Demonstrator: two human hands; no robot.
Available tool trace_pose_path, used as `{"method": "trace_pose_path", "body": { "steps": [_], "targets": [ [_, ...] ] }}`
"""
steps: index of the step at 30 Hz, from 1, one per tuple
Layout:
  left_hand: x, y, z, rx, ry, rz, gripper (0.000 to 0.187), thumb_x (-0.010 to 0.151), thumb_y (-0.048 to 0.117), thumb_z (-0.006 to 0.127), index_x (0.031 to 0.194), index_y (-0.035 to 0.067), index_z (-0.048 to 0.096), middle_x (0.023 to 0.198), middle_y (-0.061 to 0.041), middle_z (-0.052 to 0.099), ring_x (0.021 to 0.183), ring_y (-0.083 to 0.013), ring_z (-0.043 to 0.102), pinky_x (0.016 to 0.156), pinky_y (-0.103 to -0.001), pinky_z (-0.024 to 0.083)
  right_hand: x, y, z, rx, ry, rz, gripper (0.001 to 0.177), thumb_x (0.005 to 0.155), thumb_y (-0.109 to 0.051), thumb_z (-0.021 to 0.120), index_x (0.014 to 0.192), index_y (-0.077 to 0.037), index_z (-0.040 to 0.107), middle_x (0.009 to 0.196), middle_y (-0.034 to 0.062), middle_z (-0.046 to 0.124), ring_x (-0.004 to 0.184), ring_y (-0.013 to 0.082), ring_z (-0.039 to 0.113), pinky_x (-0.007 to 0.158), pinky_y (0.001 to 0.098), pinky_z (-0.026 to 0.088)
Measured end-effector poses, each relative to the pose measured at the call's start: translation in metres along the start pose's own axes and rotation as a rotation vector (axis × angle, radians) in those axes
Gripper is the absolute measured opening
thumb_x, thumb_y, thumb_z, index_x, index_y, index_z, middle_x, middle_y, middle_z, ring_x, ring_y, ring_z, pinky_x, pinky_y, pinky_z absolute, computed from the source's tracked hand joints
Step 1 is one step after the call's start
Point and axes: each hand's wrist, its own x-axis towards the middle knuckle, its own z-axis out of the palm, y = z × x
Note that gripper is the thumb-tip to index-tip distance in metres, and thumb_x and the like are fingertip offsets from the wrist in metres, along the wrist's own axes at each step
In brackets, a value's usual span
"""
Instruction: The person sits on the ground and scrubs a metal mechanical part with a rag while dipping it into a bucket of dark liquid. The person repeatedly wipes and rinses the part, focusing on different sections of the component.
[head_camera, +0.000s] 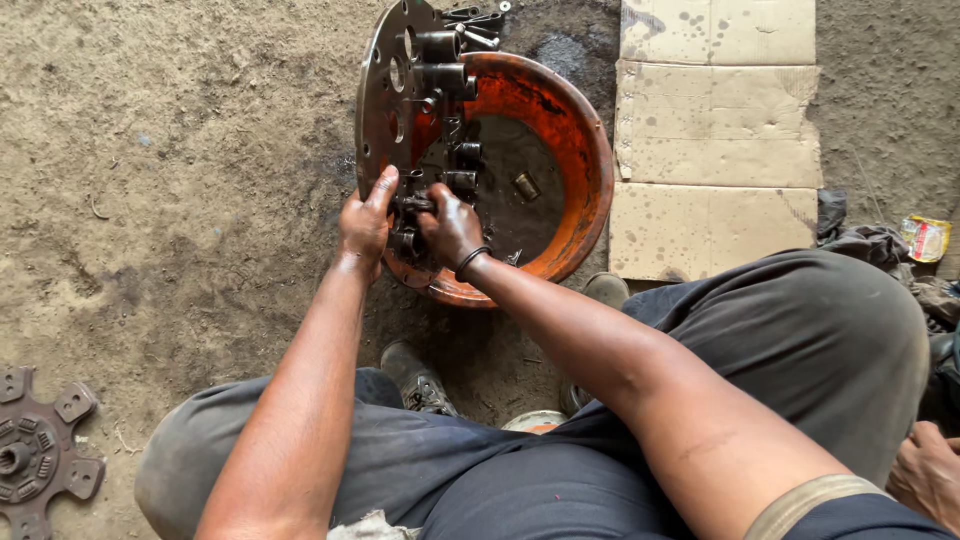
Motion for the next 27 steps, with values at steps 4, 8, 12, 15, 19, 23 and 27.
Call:
{"method": "trace_pose_path", "body": {
  "steps": [4,8,12,15,19,23,27],
  "targets": [
    [-0.004,0.003,-0.001,-0.139,-0.105,0.058,0.067,0.093,0.059,0.062,0.130,0.003,0.063,0.115,-0.006,0.069,0.108,-0.0176,0.065,0.098,-0.035,0.052,-0.005,-0.023,0.001,0.085,0.063,-0.277,0.026,0.084,-0.010,0.066,0.109,-0.006,0.061,0.097,0.0169,0.069,0.089,0.0333,0.069,0.082,0.0443,0.056],
    [-0.001,0.004,0.000,-0.083,-0.036,0.015,0.072,0.092,0.062,0.060,0.133,0.002,0.063,0.118,-0.007,0.069,0.112,-0.0188,0.063,0.100,-0.036,0.050,-0.009,-0.014,-0.012,-0.147,0.007,-0.585,0.021,0.084,-0.006,0.068,0.103,-0.002,0.058,0.097,0.0198,0.062,0.094,0.0400,0.062,0.082,0.0490,0.051],
    [-0.004,0.004,0.003,-0.072,-0.051,0.087,0.076,0.092,0.062,0.060,0.140,0.004,0.058,0.128,-0.006,0.068,0.120,-0.0180,0.061,0.104,-0.032,0.046,-0.020,0.003,-0.017,-0.097,0.010,-0.629,0.028,0.079,-0.004,0.067,0.106,-0.002,0.060,0.099,0.0183,0.062,0.096,0.0407,0.061,0.085,0.0486,0.052],
    [-0.005,0.006,0.005,-0.175,-0.126,0.114,0.077,0.091,0.062,0.060,0.143,0.005,0.053,0.133,-0.008,0.064,0.122,-0.0206,0.060,0.106,-0.037,0.049,-0.020,0.001,-0.016,-0.108,0.012,-0.657,0.030,0.079,-0.006,0.070,0.108,-0.003,0.061,0.100,0.0171,0.061,0.096,0.0387,0.062,0.086,0.0470,0.052],
    [-0.005,0.007,0.004,0.014,-0.034,0.034,0.081,0.094,0.066,0.053,0.145,0.002,0.057,0.134,-0.015,0.063,0.124,-0.0254,0.057,0.106,-0.041,0.046,-0.010,-0.011,-0.021,-0.224,0.029,-0.873,0.038,0.079,-0.008,0.072,0.115,-0.004,0.063,0.105,0.0163,0.060,0.098,0.0355,0.060,0.087,0.0449,0.053],
    [-0.006,0.011,0.007,-0.007,-0.063,0.056,0.094,0.087,0.074,0.053,0.150,0.004,0.047,0.142,-0.013,0.058,0.133,-0.0263,0.053,0.109,-0.040,0.042,-0.002,-0.011,-0.040,-0.398,-0.020,-0.966,0.044,0.072,-0.010,0.075,0.115,-0.006,0.066,0.107,0.0152,0.062,0.097,0.0329,0.060,0.083,0.0435,0.052],
    [-0.012,0.015,0.006,0.017,-0.043,0.038,0.100,0.083,0.078,0.054,0.149,0.004,0.047,0.139,-0.015,0.058,0.130,-0.0270,0.056,0.108,-0.040,0.045,0.001,-0.006,-0.036,-0.366,-0.164,-0.796,0.035,0.081,-0.009,0.073,0.116,-0.008,0.068,0.097,0.0130,0.063,0.094,0.0334,0.064,0.083,0.0435,0.054]
  ]
}}
